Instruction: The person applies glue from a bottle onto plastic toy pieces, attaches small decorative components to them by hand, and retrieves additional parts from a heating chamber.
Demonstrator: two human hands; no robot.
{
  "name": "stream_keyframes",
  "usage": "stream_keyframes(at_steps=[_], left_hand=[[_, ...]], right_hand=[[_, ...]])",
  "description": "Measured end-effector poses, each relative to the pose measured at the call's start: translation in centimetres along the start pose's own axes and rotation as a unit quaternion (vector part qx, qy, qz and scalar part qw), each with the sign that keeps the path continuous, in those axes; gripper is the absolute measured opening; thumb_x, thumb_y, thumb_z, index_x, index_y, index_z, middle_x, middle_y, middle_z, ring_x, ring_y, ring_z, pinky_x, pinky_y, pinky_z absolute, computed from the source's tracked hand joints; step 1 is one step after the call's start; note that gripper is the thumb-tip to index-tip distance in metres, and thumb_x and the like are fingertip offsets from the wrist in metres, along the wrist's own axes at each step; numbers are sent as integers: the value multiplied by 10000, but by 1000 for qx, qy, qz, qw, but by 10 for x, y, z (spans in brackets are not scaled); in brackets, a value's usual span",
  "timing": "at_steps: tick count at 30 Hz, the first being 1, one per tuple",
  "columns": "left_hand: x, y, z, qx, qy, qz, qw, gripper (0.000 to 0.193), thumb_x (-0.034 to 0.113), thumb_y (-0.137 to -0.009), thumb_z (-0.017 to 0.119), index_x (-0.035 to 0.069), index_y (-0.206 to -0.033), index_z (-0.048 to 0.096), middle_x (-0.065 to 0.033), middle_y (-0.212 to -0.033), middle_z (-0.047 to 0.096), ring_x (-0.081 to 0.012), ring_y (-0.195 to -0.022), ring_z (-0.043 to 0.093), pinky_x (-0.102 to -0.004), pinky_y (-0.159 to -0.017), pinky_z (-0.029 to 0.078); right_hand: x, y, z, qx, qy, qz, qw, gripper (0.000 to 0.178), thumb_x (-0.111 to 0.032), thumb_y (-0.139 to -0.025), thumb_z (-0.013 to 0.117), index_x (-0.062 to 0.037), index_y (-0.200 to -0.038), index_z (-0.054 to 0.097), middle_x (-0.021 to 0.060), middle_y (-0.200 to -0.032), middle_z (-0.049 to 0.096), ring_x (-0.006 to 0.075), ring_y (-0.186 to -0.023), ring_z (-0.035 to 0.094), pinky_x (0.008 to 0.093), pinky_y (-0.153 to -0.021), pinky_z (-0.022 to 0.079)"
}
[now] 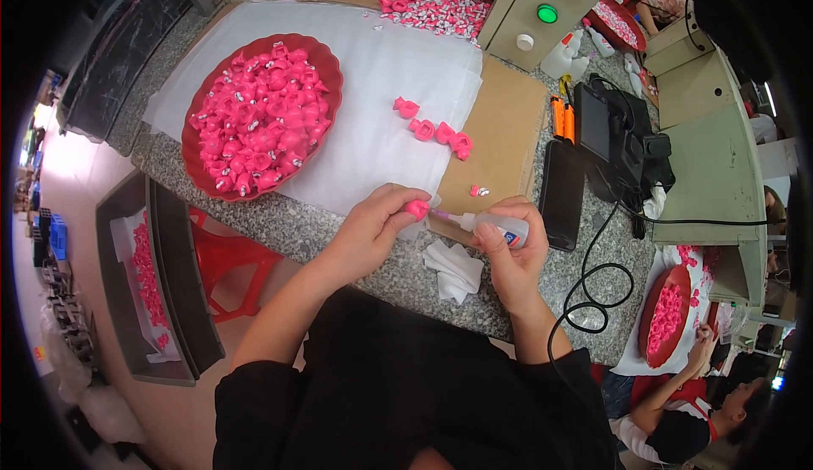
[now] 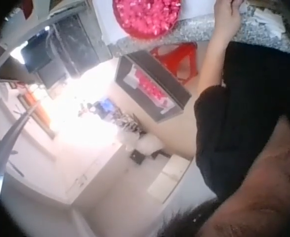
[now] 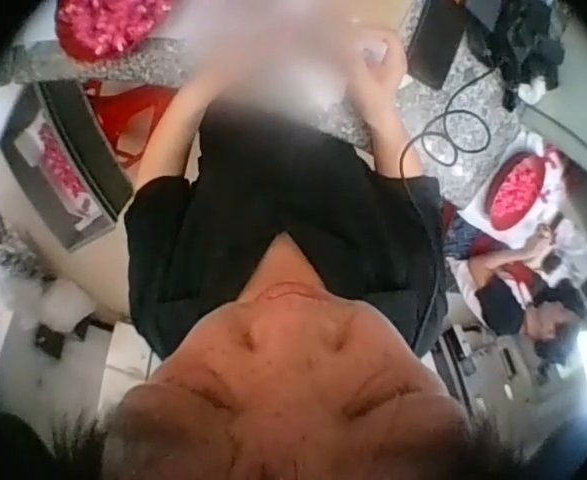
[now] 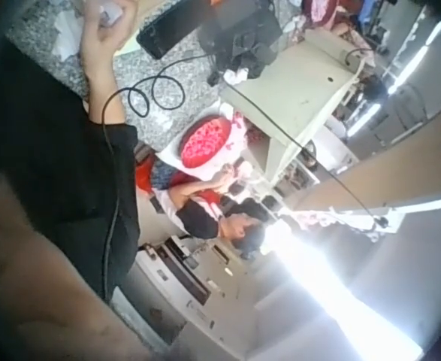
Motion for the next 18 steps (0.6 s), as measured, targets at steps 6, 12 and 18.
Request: stream_keyframes(at_steps=[6,12,18], left_hand=[[1,0,2,-32,-14,-3,999,239,34,-853,444,25,-1079,521,-80,-919,506,-176,-864,488,-257,-767,386],[0,0,3,-38,-15,7,999,235,46,-860,438,24,-1080,519,-83,-918,502,-187,-867,487,-264,-772,385],[1,0,4,-49,-35,1,998,232,56,-864,438,24,-1078,520,-88,-912,503,-193,-862,487,-266,-766,387]], right_hand=[[2,-1,0,-9,32,0,999,184,-48,-784,608,0,-882,459,86,-840,501,124,-709,524,228,-609,423],[4,-1,-2,-16,71,-2,997,199,-71,-780,618,0,-879,461,88,-838,506,127,-704,518,231,-603,416],[2,-2,-3,-11,92,-10,996,200,-69,-768,629,0,-863,467,90,-815,519,130,-699,518,237,-598,413]])
Point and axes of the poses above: each hand's wrist, its own y-axis away from the middle knuckle, its own z-axis out of the palm, x = y × z, the point moved 7 cm from there along -y, towards the middle knuckle
